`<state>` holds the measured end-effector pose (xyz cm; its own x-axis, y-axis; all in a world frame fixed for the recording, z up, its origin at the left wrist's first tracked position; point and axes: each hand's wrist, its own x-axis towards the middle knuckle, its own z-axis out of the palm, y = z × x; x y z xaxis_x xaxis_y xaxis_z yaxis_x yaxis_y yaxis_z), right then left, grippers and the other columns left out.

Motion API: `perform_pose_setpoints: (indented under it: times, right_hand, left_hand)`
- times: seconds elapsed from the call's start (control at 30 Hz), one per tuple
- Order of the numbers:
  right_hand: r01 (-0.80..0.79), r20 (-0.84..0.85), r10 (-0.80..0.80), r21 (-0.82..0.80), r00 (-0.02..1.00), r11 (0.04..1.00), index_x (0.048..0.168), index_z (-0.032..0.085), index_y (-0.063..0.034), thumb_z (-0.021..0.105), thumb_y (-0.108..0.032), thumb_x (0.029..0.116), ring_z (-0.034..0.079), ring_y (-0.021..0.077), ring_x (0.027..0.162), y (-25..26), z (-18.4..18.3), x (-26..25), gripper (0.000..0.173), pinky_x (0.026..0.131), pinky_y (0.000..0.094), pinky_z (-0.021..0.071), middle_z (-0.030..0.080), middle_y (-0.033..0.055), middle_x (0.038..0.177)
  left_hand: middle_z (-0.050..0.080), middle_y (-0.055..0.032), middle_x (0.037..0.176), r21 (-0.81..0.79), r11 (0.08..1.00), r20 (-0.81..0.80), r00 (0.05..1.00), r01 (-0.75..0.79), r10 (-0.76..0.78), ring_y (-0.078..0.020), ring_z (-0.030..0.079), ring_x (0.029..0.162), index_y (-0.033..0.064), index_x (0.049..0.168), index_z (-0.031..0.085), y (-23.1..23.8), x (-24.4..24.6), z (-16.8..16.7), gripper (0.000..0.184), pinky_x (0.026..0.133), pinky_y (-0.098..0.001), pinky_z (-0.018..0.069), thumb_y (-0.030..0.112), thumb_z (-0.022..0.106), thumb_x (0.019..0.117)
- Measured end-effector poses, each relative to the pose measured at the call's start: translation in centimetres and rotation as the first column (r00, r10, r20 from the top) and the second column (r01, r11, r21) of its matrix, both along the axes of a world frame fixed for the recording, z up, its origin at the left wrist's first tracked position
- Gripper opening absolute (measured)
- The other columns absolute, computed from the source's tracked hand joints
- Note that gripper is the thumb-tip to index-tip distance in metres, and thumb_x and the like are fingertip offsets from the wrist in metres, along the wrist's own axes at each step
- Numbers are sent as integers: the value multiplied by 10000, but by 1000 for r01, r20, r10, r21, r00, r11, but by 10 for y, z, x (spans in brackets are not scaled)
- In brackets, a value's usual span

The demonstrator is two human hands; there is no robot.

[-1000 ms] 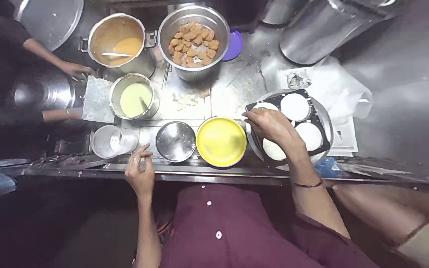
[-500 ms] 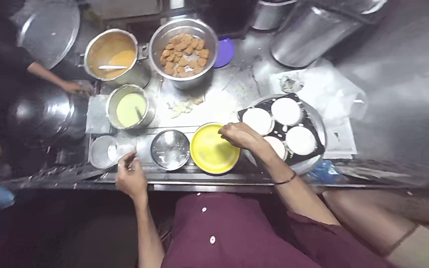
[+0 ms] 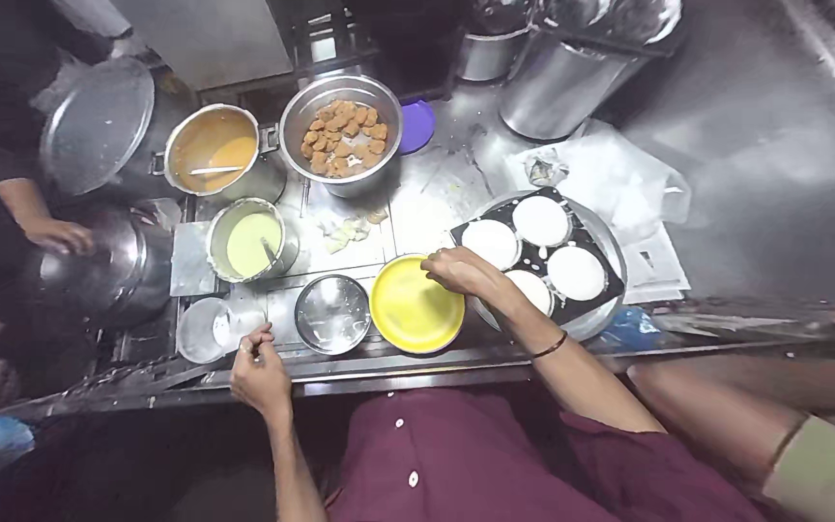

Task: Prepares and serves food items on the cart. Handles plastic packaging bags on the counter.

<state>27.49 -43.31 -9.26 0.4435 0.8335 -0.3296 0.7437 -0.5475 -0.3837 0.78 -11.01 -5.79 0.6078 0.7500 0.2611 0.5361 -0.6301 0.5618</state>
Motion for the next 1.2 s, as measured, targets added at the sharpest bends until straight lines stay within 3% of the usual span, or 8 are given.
perform_pose_setpoints:
  times: [0.37, 0.53, 0.83, 1.03, 1.2]
  right_hand:
    - [37, -27, -38, -52, 999, 998, 1150, 706, -97, 538, -249, 1049, 701, 347, 997, -2, -2, 2, 248, 847, 560, 557, 719, 143, 1039]
    - [47, -57, -52, -79, 997, 996, 1169, 696, -102, 548, -254, 1048, 702, 363, 1001, 1, -8, 3, 245, 842, 588, 557, 717, 145, 1061]
    - [11, -75, -19, -106, 997, 994, 1163, 695, -92, 552, -253, 1045, 698, 365, 1013, 5, -11, 1, 246, 858, 593, 553, 718, 155, 1054]
    - [50, -78, -59, -110, 995, 993, 1161, 709, -111, 558, -262, 1039, 700, 361, 1013, 2, -14, 6, 247, 871, 604, 547, 726, 146, 1048]
    - [52, -77, -59, -91, 995, 994, 1146, 712, -109, 565, -266, 1033, 703, 360, 1008, -1, -13, 6, 243, 868, 600, 550, 729, 147, 1042]
  left_hand:
    - [773, 16, 1052, 6, 1000, 4, 1000, -29, 29, -104, 720, 901, 109, 978, 738, -2, 1, 3, 224, 785, -395, 575, 131, 516, 987]
    - [772, -17, 1026, 9, 999, 18, 999, -36, 36, -167, 727, 890, 99, 980, 745, -5, 4, 7, 203, 772, -476, 569, 141, 547, 969]
    - [770, -8, 978, 19, 999, 4, 999, -51, 51, -194, 723, 867, 117, 982, 740, -2, 0, 0, 217, 754, -520, 554, 170, 532, 955]
    - [765, -33, 1035, -33, 999, 8, 1000, 24, -24, -167, 726, 877, 78, 1000, 722, 2, -3, -4, 177, 781, -446, 587, 110, 551, 968]
    - [771, -38, 1021, -90, 996, -19, 1000, -5, 3, -176, 729, 881, 65, 976, 726, -1, -2, 0, 169, 792, -460, 581, 102, 561, 973]
